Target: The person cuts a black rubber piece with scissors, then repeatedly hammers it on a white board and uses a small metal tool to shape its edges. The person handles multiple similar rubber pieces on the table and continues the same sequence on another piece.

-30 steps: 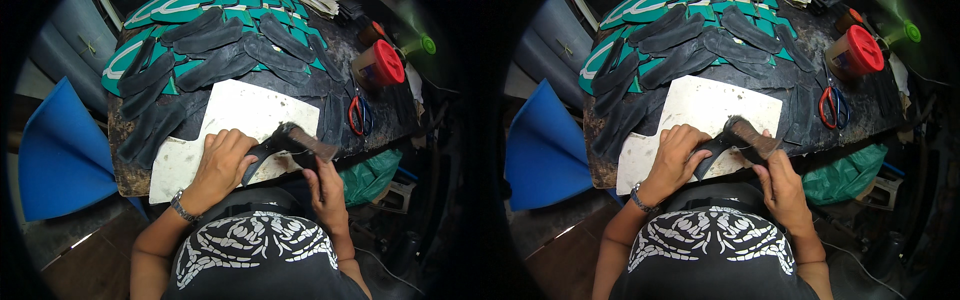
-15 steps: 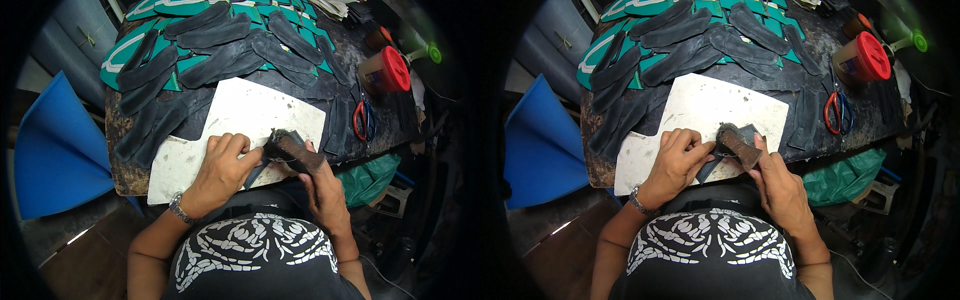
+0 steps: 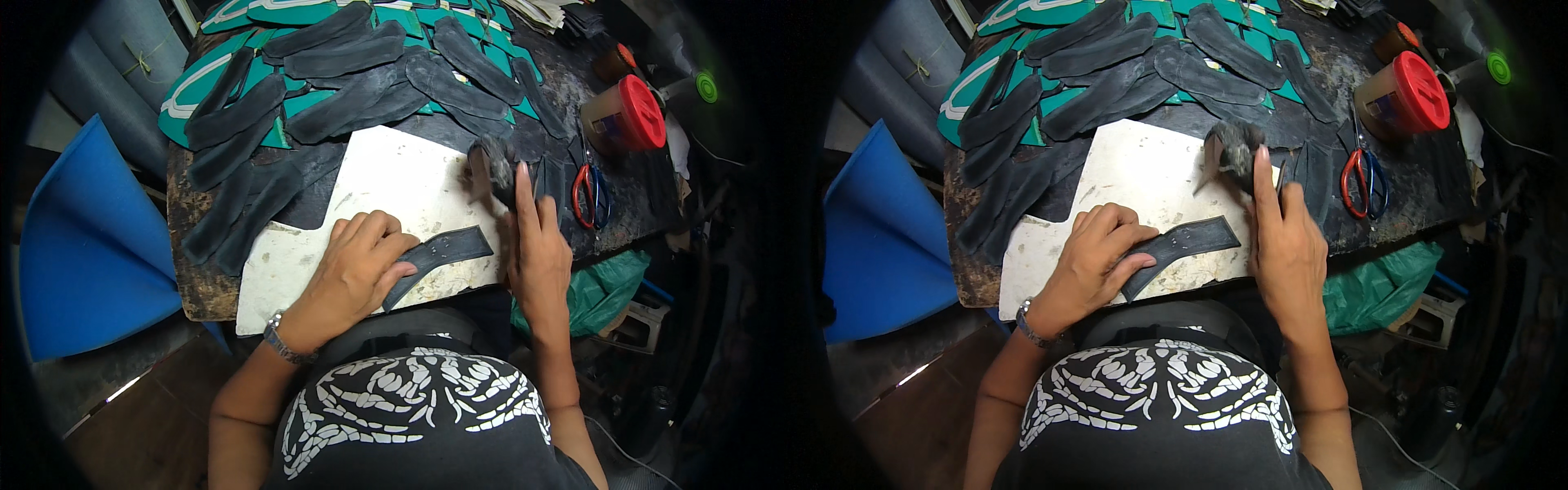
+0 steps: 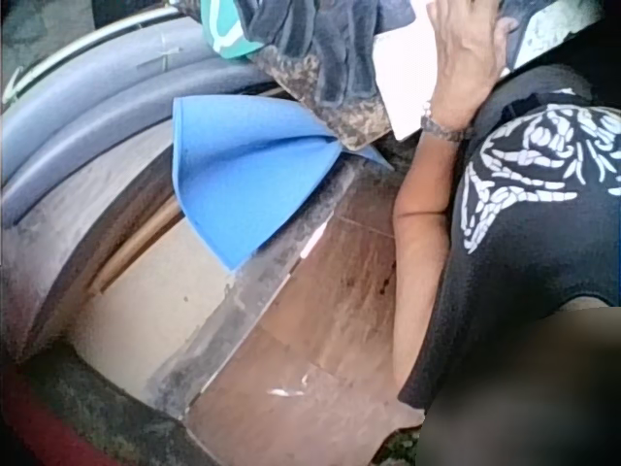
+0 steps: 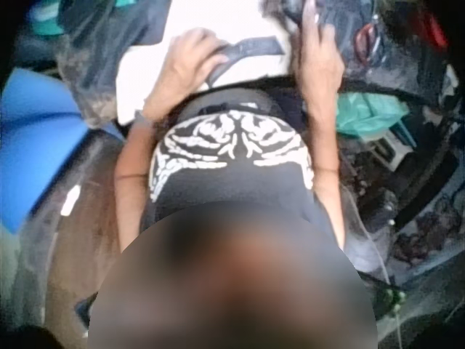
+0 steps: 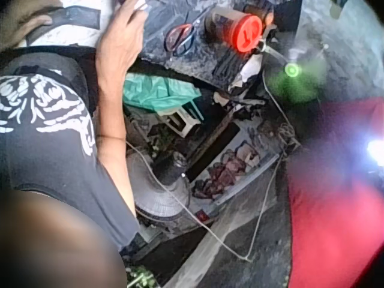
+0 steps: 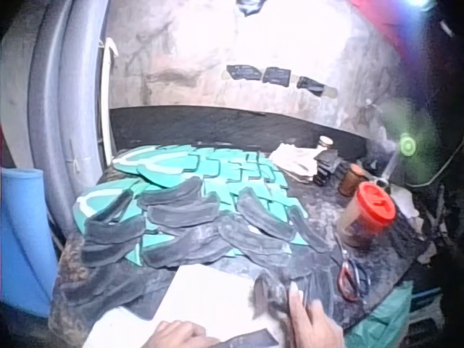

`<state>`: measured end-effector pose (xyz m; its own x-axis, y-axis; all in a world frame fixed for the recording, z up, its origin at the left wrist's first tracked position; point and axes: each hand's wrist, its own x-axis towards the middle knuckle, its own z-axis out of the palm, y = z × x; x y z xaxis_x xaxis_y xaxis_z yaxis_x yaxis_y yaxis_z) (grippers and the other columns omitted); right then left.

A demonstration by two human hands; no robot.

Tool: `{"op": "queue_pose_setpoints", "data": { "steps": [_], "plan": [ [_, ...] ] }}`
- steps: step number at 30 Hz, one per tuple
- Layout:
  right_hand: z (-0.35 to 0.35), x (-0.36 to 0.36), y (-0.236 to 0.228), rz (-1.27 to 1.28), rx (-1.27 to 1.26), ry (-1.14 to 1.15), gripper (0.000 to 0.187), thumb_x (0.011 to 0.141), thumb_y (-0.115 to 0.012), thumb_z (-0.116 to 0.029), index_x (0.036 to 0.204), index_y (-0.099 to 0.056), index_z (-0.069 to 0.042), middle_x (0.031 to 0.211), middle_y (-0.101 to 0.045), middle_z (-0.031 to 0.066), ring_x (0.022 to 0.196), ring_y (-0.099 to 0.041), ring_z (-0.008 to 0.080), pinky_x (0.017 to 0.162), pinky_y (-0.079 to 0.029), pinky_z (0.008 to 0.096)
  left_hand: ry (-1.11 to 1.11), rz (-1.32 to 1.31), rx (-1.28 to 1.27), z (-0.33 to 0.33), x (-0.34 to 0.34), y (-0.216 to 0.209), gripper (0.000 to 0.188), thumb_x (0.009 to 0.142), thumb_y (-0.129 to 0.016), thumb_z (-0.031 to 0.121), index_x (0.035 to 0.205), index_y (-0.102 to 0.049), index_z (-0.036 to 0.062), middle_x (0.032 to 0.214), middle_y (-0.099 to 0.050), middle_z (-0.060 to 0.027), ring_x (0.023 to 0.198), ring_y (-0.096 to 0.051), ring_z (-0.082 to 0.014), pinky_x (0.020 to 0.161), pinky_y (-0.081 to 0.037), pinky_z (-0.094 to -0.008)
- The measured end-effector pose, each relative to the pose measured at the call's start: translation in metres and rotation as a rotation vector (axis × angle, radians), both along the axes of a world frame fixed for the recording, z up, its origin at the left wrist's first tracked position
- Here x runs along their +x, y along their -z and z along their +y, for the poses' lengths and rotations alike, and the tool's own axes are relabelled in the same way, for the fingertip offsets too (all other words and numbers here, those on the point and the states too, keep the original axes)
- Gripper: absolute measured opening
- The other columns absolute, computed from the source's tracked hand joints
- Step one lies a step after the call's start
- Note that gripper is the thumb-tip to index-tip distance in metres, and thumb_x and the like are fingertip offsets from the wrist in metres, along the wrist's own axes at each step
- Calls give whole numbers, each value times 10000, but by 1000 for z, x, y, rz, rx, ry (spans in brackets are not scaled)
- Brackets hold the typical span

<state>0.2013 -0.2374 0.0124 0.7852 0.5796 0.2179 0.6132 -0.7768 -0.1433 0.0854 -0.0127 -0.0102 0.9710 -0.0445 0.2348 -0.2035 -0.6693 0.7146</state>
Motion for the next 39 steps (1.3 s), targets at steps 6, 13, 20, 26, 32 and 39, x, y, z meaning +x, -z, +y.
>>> {"op": "queue_pose_setpoints", "data": {
  "steps": [6,13,20,26,32,39],
  "plan": [
    [11,19,10,-123,239,-81,523,1006,-584,-125,1506,-476,-15,1044,-580,147,941,-589,300,827,-454,387,31,17,-39,4,0,-2,251,875,-738,131,1102,-667,49,1014,-561,-86,964,-561,-252,848,-393,-378],
    [25,-33,21,664,943,-301,214,880,-590,12,1077,-636,82,888,-613,160,729,-603,211,728,-497,297,33,7,-18,3,0,-2,243,875,-737,128,1097,-671,53,1007,-556,-84,957,-560,-247,854,-401,-383],
    [26,-25,33,412,773,-567,222,657,-602,105,873,-622,58,766,-566,159,700,-588,334,833,-543,451,71,-29,65,5,-3,-1,251,870,-737,126,1105,-695,50,1011,-563,-84,957,-568,-241,848,-426,-385],
    [30,-27,30,375,731,-584,218,651,-634,81,867,-625,49,768,-546,146,696,-570,322,850,-525,441,76,-75,115,6,-3,1,318,838,-796,145,1135,-732,48,1003,-583,-76,917,-569,-228,812,-425,-367],
    [28,-26,32,388,717,-576,212,668,-654,69,878,-633,53,776,-550,145,717,-580,323,849,-519,438,72,-80,116,6,-3,1,326,835,-797,151,1136,-731,47,1004,-583,-76,908,-565,-226,808,-425,-368],
    [32,-27,32,320,660,-593,201,653,-681,41,845,-625,54,761,-525,141,702,-568,334,836,-512,442,68,-84,107,6,-3,2,328,830,-799,156,1132,-732,45,1006,-582,-80,908,-566,-228,809,-430,-368]
  ]
}}
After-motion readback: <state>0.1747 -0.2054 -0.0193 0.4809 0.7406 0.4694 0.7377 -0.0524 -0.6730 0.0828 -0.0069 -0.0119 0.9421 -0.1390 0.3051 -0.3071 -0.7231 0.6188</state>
